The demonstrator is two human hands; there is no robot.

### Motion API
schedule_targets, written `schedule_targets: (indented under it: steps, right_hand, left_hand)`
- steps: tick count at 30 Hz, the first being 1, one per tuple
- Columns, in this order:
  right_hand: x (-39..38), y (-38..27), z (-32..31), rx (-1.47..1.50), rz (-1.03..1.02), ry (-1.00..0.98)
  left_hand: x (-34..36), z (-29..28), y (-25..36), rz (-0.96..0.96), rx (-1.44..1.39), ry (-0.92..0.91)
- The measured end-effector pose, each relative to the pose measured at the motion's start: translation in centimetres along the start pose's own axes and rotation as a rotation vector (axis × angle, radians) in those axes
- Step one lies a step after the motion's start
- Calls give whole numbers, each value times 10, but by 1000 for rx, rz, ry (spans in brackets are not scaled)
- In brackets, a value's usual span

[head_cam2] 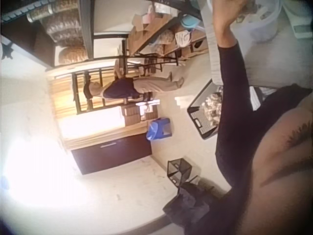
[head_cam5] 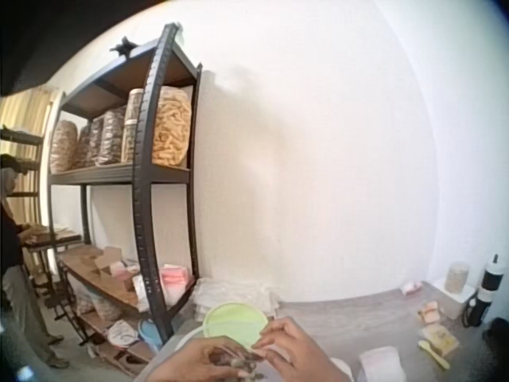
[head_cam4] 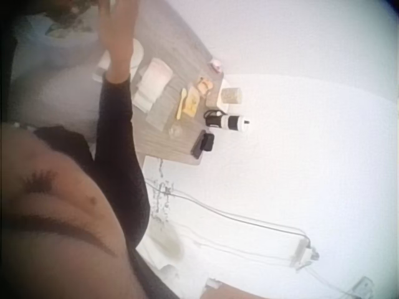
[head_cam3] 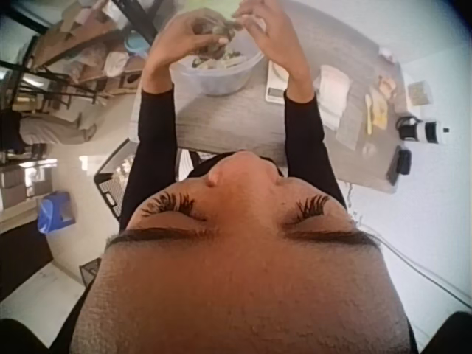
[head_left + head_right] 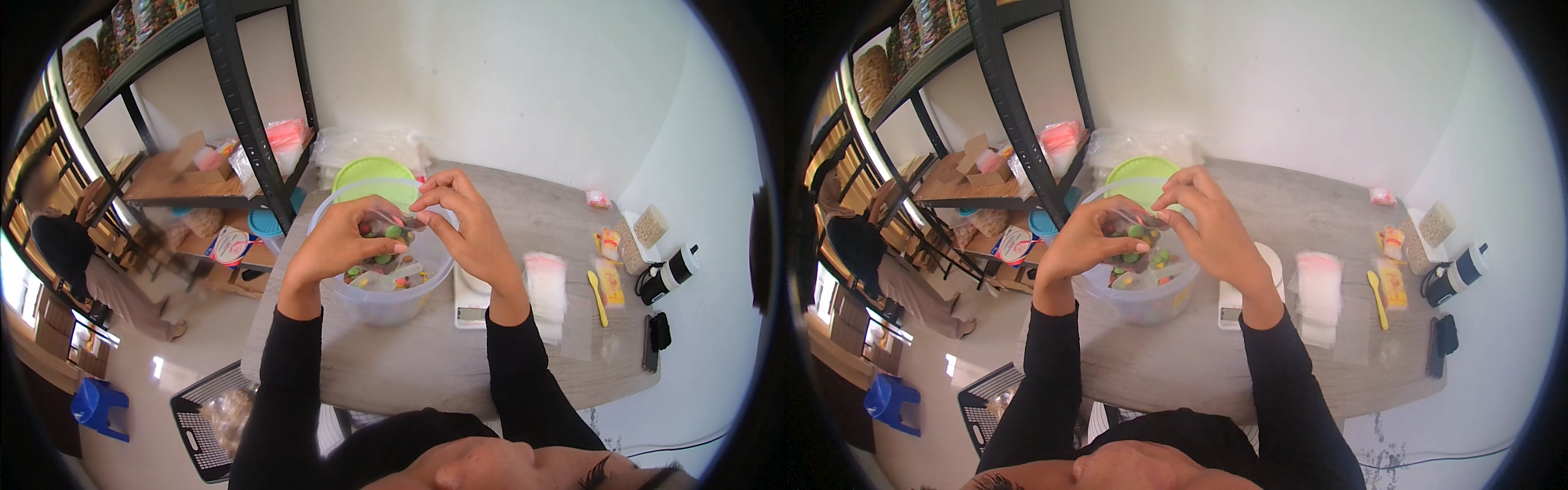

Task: The person scoops colorful candies from a large plastic container into small clear bags using a green scoop. They place each filled bag on a digital scale to check the weight, then set the bag aside. The process repeats with multiple bags throughout the clip.

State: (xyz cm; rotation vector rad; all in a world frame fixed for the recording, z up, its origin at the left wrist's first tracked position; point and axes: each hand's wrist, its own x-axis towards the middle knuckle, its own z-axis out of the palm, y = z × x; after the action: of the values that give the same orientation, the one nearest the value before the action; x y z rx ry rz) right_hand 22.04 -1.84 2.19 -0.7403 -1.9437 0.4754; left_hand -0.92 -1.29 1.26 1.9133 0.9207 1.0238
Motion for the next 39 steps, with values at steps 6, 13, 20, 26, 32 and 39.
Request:
schedule_targets:
  steps: [6, 13, 20, 26, 32, 39]
  right_hand:
    - [-2, 3, -1, -38, -15, -78]
    - [2, 5, 2, 37, 28, 67]
    - [1, 1, -2, -122, 52, 166]
    - [-2, 1, 1, -26, -22, 30]
    - [-4, 5, 4, -141, 40, 53]
    - [-5, 4, 4, -163, 139, 37]
  left_hand:
    - [-1, 1, 0, -41, -22, -30]
    - [-1, -2, 4, -118, -108, -95]
    - [1, -3, 0, -75, -49, -63]
    - [1, -3, -3, -42, -46, -53]
    - [2, -3, -4, 7, -2, -23]
    - [0, 1, 5, -28, 178, 16]
